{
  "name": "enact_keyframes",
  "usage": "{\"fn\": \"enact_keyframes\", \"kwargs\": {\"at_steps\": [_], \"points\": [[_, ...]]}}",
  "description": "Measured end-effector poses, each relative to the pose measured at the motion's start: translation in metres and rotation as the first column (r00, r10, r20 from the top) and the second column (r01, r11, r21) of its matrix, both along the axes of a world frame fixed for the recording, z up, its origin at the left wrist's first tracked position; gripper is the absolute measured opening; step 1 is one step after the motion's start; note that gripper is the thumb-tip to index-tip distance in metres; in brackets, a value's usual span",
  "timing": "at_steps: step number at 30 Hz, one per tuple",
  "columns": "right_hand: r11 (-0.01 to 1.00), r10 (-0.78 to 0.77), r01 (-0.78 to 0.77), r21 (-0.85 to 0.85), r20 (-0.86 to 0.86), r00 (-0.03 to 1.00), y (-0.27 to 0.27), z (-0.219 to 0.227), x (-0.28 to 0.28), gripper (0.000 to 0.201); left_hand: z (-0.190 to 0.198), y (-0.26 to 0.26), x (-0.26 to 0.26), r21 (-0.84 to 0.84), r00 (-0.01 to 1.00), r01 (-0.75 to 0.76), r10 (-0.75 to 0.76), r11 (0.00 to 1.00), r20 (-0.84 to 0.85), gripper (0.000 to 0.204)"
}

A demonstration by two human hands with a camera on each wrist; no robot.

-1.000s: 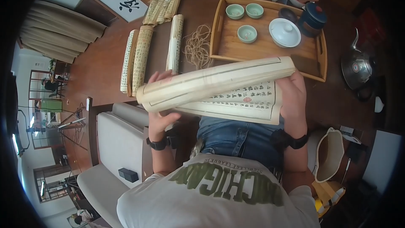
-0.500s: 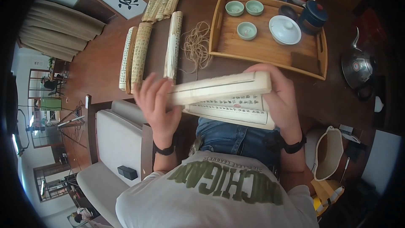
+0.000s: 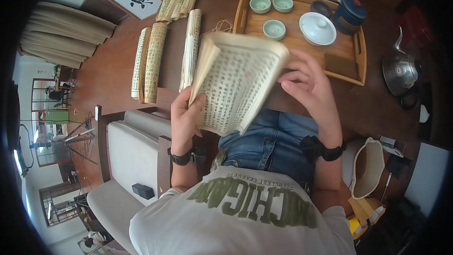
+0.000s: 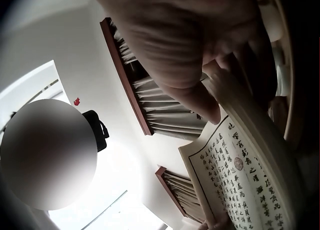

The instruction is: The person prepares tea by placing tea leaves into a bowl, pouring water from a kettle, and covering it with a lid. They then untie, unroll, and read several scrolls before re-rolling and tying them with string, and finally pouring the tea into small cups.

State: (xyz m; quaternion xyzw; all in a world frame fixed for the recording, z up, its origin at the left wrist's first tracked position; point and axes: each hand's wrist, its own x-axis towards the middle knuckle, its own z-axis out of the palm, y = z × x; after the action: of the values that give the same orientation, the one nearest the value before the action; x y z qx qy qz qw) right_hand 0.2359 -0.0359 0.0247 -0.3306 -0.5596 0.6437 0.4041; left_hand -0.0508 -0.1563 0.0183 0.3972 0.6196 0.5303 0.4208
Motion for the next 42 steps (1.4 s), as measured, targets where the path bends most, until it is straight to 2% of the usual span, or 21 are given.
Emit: {"fn": "enact_keyframes", "kwargs": {"at_steps": [1,4,6,8,11,14,16,17,19,21,22,28,31,42], "points": [[0.995,0.060,-0.062,-0.084,-0.028,0.998,0.004,-0.003,0.001,0.071,-0.002,0.003,0.000,-0.002,0.997,-0.017,0.017,1.000,0.069,0.017],[0.966,0.069,-0.104,-0.235,-0.156,0.985,0.001,-0.015,-0.017,0.075,-0.011,0.012,0.006,0.036,0.970,-0.035,0.025,0.999,0.243,0.019],[0.988,0.110,-0.114,-0.107,-0.041,0.993,-0.003,-0.033,-0.031,0.086,-0.016,0.020,0.015,0.040,0.941,-0.061,0.044,0.997,0.334,0.019],[0.992,0.119,-0.118,-0.050,0.018,0.993,-0.009,-0.042,-0.044,0.091,-0.021,0.022,0.014,0.060,0.939,-0.055,0.032,0.997,0.341,0.019],[0.992,0.006,-0.028,0.122,0.176,0.984,-0.012,-0.050,-0.056,0.096,-0.018,0.022,0.016,0.068,0.939,-0.050,0.023,0.996,0.343,0.019],[1.000,-0.020,0.020,0.001,0.120,0.993,-0.013,-0.056,-0.060,0.083,-0.025,0.015,0.004,0.115,0.963,0.007,-0.038,0.993,0.267,0.020],[0.993,0.005,-0.008,-0.116,-0.022,1.000,-0.008,-0.067,-0.062,0.065,-0.030,0.012,-0.003,0.145,0.975,0.061,-0.090,0.988,0.202,0.020],[0.985,0.010,-0.026,-0.171,-0.093,0.996,-0.006,-0.069,-0.060,0.056,-0.029,0.013,-0.003,0.138,0.961,0.025,-0.062,0.990,0.270,0.022],[0.977,-0.007,-0.009,-0.213,-0.076,0.997,-0.003,-0.068,-0.052,0.041,-0.028,0.015,0.000,0.120,0.915,-0.046,-0.006,0.992,0.404,0.025],[0.970,-0.068,0.048,-0.237,-0.076,0.995,-0.003,-0.060,-0.050,0.032,-0.030,0.017,-0.003,0.026,0.866,-0.086,0.062,0.996,0.496,0.031],[0.968,-0.080,0.058,-0.245,-0.078,0.994,-0.002,-0.061,-0.048,0.032,-0.032,0.019,-0.004,-0.023,0.837,-0.102,0.098,0.995,0.539,0.035],[0.968,-0.117,0.093,-0.232,-0.096,0.988,-0.002,-0.068,-0.040,0.034,-0.041,0.030,0.001,-0.083,0.833,-0.066,0.100,0.994,0.544,0.050],[0.974,-0.093,0.076,-0.212,-0.075,0.993,0.000,-0.077,-0.036,0.034,-0.045,0.034,-0.001,-0.095,0.835,-0.076,0.116,0.993,0.538,0.045],[0.978,-0.090,0.066,-0.199,-0.117,0.989,0.002,-0.079,-0.038,0.036,-0.057,0.036,-0.008,-0.068,0.836,-0.049,0.078,0.996,0.543,0.046]]}}
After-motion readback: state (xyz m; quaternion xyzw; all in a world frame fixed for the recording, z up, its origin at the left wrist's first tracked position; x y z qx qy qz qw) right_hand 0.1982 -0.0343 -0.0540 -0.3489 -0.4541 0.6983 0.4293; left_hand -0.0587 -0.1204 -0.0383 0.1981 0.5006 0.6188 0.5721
